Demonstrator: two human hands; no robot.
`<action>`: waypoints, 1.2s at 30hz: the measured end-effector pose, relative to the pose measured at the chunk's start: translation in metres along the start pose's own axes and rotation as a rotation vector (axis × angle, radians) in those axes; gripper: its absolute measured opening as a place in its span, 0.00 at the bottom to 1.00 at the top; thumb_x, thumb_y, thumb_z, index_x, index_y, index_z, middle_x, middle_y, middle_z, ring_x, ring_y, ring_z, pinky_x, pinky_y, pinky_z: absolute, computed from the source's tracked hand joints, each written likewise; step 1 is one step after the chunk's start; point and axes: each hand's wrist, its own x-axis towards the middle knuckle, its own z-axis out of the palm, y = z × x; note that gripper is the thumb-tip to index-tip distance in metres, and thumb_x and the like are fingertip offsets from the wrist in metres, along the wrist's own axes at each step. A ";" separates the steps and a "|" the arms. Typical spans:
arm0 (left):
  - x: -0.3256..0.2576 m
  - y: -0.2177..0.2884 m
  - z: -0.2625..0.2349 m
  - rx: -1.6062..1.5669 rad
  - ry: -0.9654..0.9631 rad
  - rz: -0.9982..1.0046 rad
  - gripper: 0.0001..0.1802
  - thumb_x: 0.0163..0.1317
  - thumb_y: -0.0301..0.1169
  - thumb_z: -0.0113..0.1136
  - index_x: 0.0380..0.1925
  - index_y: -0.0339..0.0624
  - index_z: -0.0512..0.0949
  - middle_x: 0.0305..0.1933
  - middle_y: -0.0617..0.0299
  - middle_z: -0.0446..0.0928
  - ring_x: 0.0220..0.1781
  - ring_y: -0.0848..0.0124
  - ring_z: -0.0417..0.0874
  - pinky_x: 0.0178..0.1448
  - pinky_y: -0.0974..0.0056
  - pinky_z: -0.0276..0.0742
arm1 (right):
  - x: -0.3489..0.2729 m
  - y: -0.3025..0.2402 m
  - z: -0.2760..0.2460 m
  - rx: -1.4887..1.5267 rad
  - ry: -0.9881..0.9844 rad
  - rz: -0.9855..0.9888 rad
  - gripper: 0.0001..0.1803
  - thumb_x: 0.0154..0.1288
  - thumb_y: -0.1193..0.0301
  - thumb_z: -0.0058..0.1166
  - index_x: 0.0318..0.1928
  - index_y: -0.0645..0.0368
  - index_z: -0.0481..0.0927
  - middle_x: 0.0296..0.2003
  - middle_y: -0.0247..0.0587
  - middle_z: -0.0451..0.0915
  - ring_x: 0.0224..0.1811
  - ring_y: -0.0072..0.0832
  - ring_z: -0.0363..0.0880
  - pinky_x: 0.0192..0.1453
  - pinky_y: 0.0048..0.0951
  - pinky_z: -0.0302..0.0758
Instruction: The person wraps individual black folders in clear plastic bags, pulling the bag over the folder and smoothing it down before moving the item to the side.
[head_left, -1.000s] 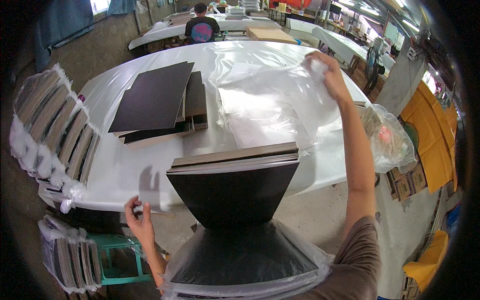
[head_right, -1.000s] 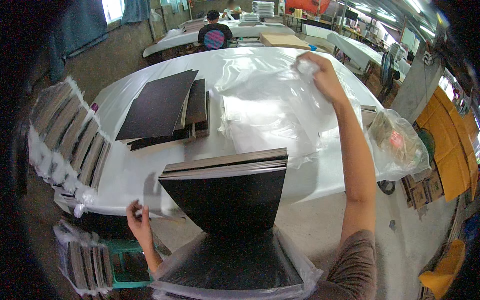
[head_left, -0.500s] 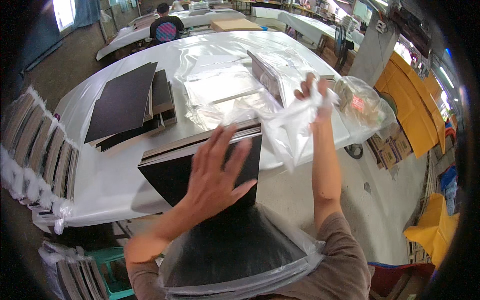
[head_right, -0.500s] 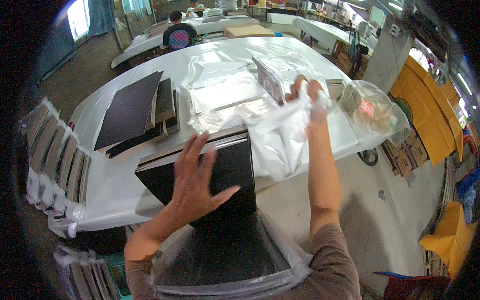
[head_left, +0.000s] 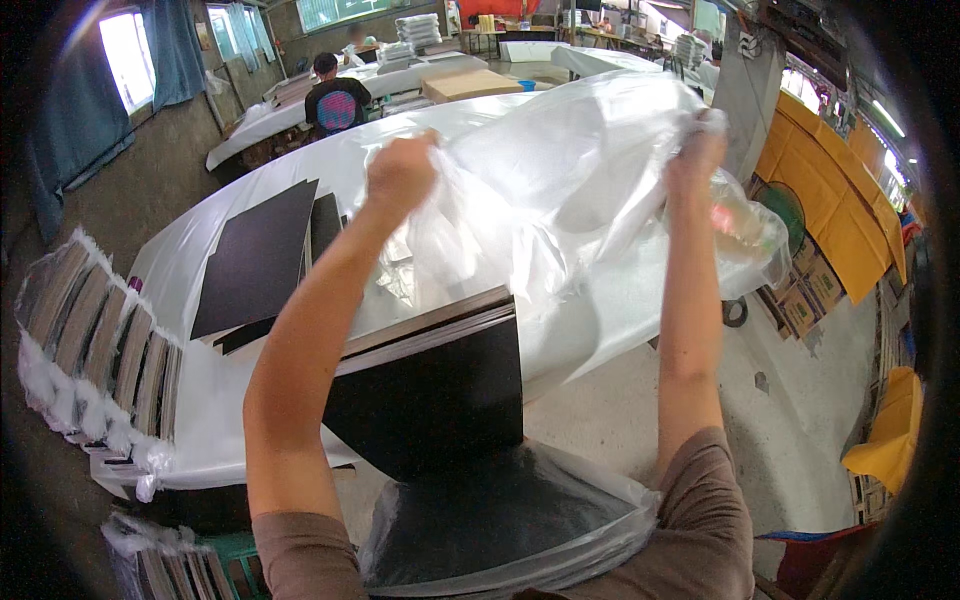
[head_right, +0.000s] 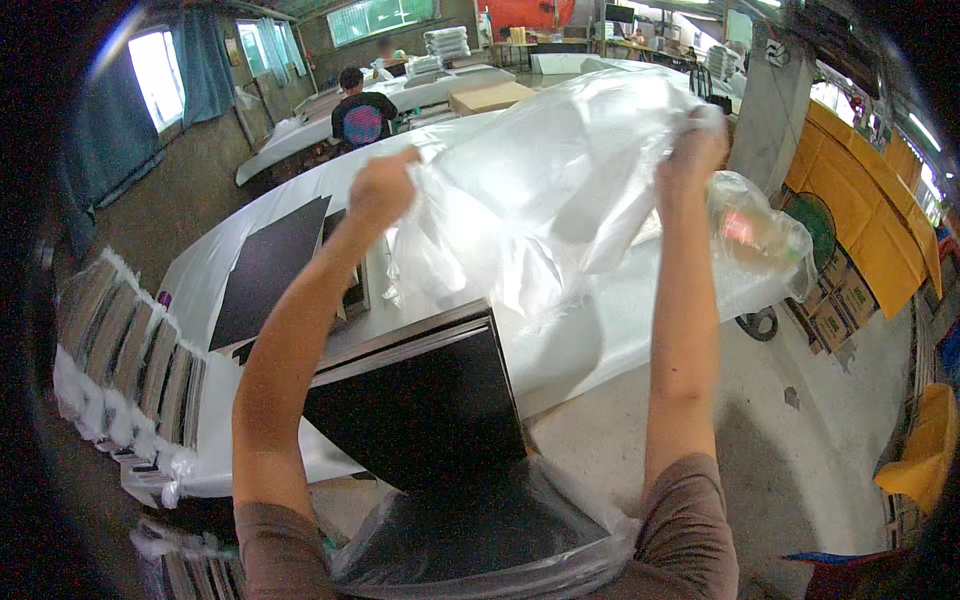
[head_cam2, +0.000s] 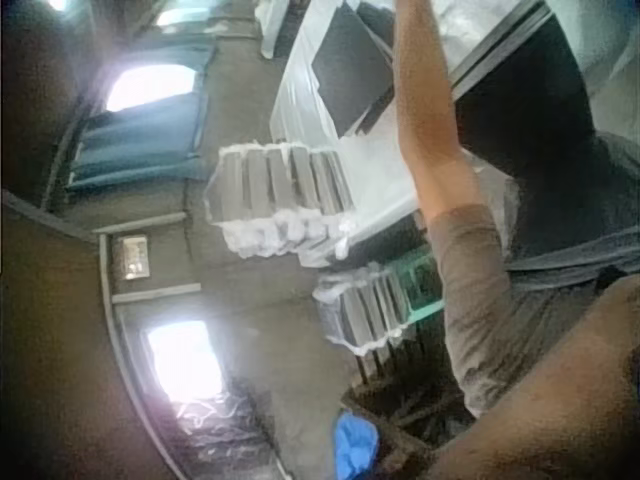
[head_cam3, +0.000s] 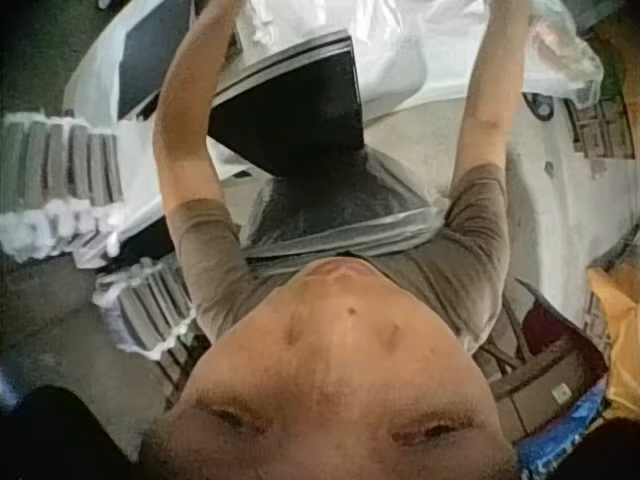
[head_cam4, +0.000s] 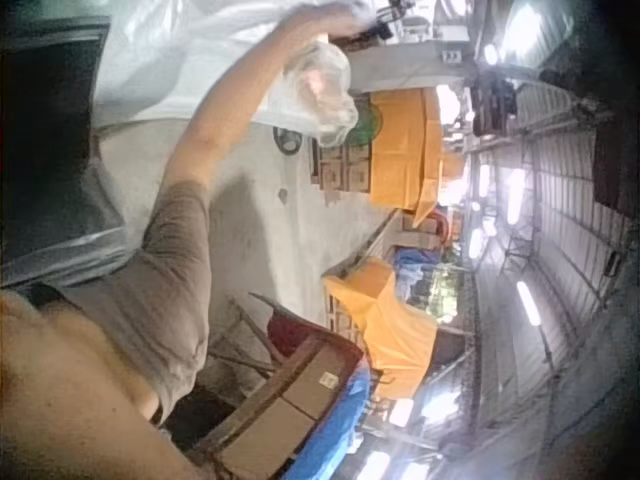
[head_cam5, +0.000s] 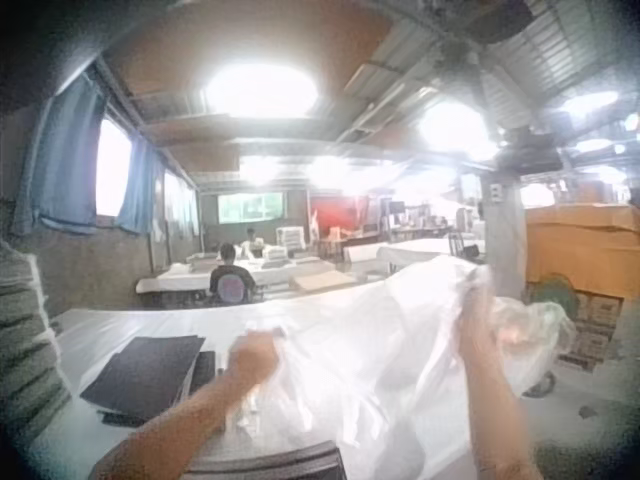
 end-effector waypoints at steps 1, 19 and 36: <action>0.008 -0.029 0.000 -0.282 -0.051 -0.215 0.15 0.47 0.22 0.46 0.37 0.45 0.74 0.23 0.51 0.76 0.28 0.64 0.80 0.31 0.63 0.75 | -0.013 -0.018 0.012 0.050 0.036 0.026 0.06 0.46 0.74 0.41 0.15 0.52 0.66 0.18 0.27 0.63 0.19 0.18 0.62 0.23 0.22 0.61; -0.015 0.016 -0.059 -0.800 -0.134 0.066 0.33 0.53 0.43 0.56 0.56 0.42 0.59 0.59 0.46 0.58 0.60 0.57 0.61 0.59 0.58 0.61 | -0.108 -0.111 0.009 -0.641 -0.562 -0.024 0.21 0.51 0.76 0.53 0.48 0.60 0.66 0.36 0.37 0.73 0.39 0.21 0.71 0.44 0.21 0.67; -0.228 0.045 -0.149 -1.110 -0.074 -0.428 0.10 0.57 0.34 0.54 0.27 0.41 0.66 0.19 0.76 0.59 0.21 0.85 0.57 0.24 0.78 0.54 | -0.251 -0.066 -0.050 -0.214 -0.846 0.025 0.10 0.54 0.70 0.52 0.33 0.65 0.74 0.28 0.38 0.74 0.32 0.24 0.72 0.40 0.20 0.66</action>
